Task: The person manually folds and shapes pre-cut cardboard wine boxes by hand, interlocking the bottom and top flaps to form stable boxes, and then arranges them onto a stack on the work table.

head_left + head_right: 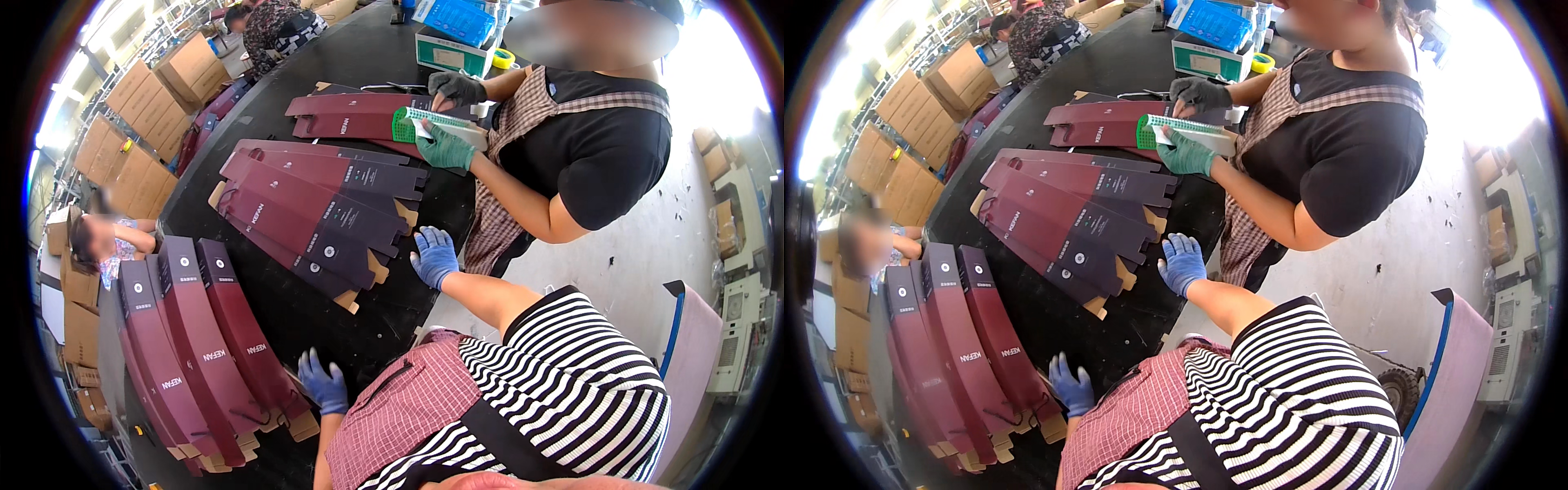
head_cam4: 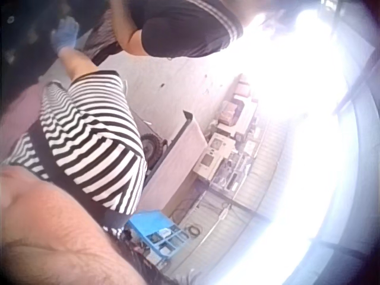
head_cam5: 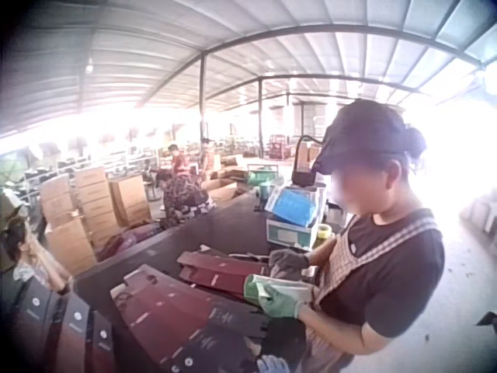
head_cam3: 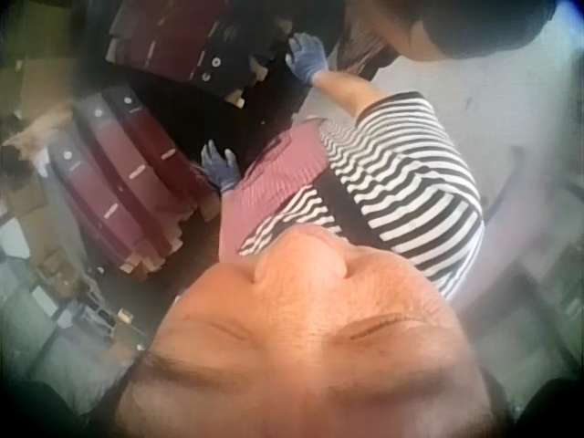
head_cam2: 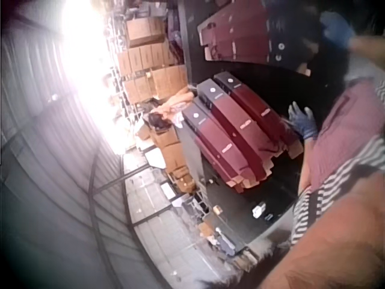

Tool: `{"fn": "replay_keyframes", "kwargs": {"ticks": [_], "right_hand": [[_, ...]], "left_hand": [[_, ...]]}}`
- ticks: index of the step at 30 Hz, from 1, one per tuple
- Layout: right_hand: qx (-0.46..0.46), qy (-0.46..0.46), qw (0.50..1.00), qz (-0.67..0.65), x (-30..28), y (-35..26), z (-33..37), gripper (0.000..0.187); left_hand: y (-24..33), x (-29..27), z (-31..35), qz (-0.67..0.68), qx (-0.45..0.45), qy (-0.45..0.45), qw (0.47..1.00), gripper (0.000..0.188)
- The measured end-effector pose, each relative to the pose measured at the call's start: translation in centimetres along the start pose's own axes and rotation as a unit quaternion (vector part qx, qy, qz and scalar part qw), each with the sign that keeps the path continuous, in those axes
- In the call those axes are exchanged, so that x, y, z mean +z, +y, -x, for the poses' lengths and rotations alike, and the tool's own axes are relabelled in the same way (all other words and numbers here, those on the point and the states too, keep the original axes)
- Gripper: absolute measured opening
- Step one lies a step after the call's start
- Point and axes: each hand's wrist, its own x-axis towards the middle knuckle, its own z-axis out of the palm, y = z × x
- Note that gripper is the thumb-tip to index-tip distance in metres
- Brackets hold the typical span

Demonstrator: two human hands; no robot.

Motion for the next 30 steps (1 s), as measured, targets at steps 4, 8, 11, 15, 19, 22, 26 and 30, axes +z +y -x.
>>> {"fn": "replay_keyframes", "kwargs": {"ticks": [4, 8, 11, 15, 19, 22, 26, 30], "right_hand": [[-0.009, -0.005, 1.0, -0.012, -0.8, -0.4, 0.0, 0.055], [-0.003, 0.0, 1.0, -0.012, -0.6, -0.4, 0.0, 0.056], [-0.005, 0.017, 1.0, -0.019, -0.3, -0.3, 0.2, 0.056], [-0.003, 0.006, 1.0, -0.022, -0.5, -0.2, 0.5, 0.057], [-0.005, 0.011, 0.999, -0.03, -0.2, -0.2, 0.5, 0.056], [-0.002, -0.001, 1.0, -0.031, -0.4, -0.4, 0.5, 0.058], [0.007, -0.011, 1.0, -0.027, -0.8, -0.1, 0.3, 0.06], [-0.007, -0.004, 1.0, -0.015, -0.7, -0.7, 0.1, 0.058]], "left_hand": [[9.7, -3.1, -12.0, 0.308, 0.127, -0.068, 0.94, 0.071], [20.0, -7.7, -19.8, 0.35, 0.17, -0.201, 0.899, 0.076], [25.4, -11.4, -21.2, 0.415, 0.316, -0.118, 0.845, 0.075], [23.8, -9.7, -20.2, 0.388, 0.439, -0.079, 0.807, 0.062], [13.8, -3.8, -16.6, 0.263, 0.36, -0.156, 0.881, 0.046], [4.9, -2.1, -11.1, 0.215, 0.222, -0.139, 0.941, 0.045], [-4.1, -1.1, -2.3, 0.113, 0.122, -0.057, 0.984, 0.053], [-10.4, 2.4, 4.9, 0.046, 0.06, -0.069, 0.995, 0.064]]}}
